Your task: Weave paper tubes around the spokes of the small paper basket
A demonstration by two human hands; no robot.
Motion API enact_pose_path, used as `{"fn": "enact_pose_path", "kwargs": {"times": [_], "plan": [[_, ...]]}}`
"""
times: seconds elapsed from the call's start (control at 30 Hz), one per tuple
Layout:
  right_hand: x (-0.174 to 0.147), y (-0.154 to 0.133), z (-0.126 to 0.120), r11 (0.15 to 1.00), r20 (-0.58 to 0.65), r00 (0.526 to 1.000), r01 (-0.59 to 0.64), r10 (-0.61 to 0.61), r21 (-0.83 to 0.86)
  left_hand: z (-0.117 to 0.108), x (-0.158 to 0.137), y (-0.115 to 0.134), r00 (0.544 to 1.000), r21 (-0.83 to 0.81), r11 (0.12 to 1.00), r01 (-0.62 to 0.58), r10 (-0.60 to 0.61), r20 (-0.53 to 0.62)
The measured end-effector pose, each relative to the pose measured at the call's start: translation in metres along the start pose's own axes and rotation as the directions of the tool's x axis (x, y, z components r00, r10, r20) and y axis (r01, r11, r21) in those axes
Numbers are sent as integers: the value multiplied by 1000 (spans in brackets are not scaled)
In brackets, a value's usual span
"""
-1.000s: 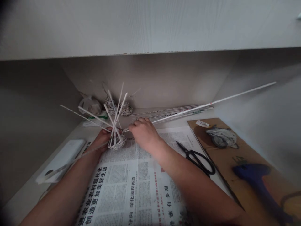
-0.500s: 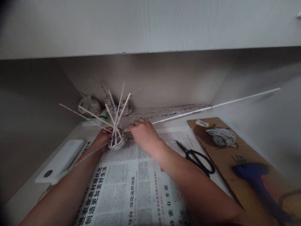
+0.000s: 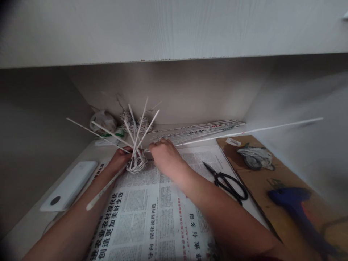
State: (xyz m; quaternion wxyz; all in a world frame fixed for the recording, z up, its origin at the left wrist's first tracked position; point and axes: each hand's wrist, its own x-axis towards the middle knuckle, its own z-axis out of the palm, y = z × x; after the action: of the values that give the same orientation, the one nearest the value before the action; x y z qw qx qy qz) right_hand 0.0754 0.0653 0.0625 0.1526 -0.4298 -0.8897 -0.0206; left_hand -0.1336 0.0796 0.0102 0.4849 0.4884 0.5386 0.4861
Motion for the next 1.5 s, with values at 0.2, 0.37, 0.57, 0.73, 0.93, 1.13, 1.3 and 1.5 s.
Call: {"fn": "enact_pose_path", "kwargs": {"times": [0.2,0.37,0.57,0.73,0.93,1.13,1.3,1.5], "plan": [[-1,-2,-4,993,66,993,-105,102,51,-1,3,-8,1000,-10,1000,-11,10,-5],[0,1,2,997,48,997,-56,53,59,-2,3,-11,1000,-3,1000,-4,4,-5],[2,5,14,995,43,997,-70,67,78,1,0,-9,1000,-7,1000,-3,3,4],[1,4,15,989,62,993,-103,97,104,3,0,-9,1000,-9,1000,-8,8,-27],[0,-3,7,986,90,990,-119,109,114,4,0,-9,1000,13,1000,-17,18,-24],[2,-2,9,984,98,990,-118,105,136,6,-1,-6,999,60,998,-29,31,-30],[0,3,14,981,39,994,-111,106,158,8,-1,-4,999,79,996,-42,44,-27],[-1,0,12,962,29,994,-105,101,250,13,-5,0,987,210,965,-158,154,37]]}}
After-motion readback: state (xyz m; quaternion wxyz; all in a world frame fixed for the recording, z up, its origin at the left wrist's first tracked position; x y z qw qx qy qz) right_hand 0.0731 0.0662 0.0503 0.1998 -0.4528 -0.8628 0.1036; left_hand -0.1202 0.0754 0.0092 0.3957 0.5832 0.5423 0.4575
